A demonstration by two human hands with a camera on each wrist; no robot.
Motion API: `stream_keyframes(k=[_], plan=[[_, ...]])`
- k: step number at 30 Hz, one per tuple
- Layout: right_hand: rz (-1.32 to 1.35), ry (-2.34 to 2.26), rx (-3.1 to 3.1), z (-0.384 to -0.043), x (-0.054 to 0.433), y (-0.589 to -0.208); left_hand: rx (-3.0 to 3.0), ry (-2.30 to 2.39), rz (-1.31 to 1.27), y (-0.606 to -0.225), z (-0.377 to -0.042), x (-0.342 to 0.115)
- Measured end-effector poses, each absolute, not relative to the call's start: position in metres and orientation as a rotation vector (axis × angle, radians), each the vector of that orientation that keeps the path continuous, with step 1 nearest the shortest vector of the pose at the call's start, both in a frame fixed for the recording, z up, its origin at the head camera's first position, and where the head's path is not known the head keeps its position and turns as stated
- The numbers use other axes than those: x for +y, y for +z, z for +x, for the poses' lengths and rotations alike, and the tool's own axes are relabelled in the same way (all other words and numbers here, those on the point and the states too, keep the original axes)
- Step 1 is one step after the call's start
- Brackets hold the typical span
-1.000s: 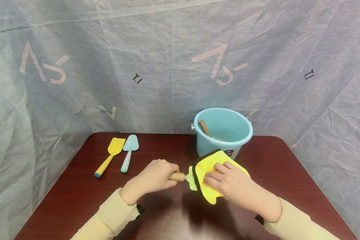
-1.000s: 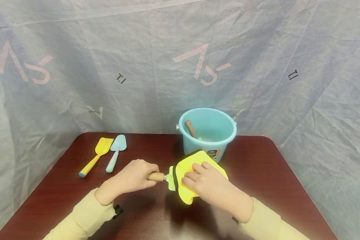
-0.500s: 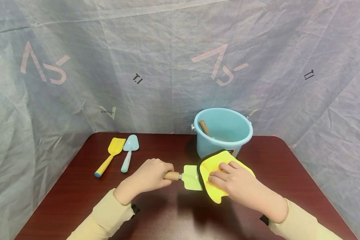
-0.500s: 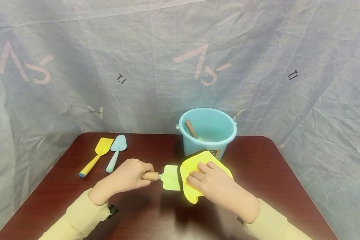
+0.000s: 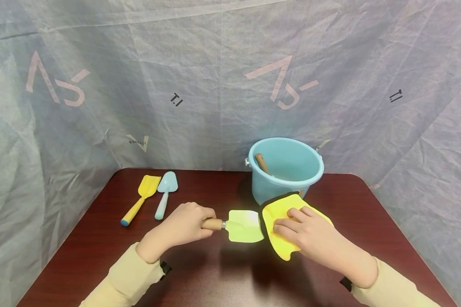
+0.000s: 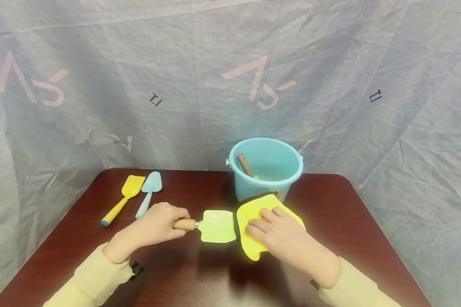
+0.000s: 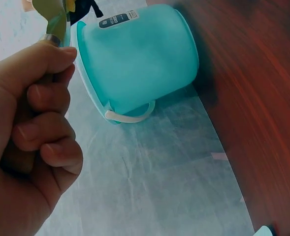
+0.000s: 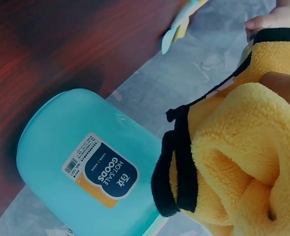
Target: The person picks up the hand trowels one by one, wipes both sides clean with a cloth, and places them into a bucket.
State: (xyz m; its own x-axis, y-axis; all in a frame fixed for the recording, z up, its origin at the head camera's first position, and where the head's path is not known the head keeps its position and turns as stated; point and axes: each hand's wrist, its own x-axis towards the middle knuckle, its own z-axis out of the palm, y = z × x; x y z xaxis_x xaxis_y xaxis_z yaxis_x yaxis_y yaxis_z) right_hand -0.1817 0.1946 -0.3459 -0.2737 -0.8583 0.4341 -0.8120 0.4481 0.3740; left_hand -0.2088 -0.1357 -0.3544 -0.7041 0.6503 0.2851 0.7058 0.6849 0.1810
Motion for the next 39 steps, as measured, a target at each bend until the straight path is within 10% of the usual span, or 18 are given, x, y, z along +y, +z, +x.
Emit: stream_keyframes(k=[39], plan=[[1.25, -0.062, -2.167, -0.186, 0.22, -0.37, -2.653, -0.413, -1.008, -0.342, -0.202, -0.164]])
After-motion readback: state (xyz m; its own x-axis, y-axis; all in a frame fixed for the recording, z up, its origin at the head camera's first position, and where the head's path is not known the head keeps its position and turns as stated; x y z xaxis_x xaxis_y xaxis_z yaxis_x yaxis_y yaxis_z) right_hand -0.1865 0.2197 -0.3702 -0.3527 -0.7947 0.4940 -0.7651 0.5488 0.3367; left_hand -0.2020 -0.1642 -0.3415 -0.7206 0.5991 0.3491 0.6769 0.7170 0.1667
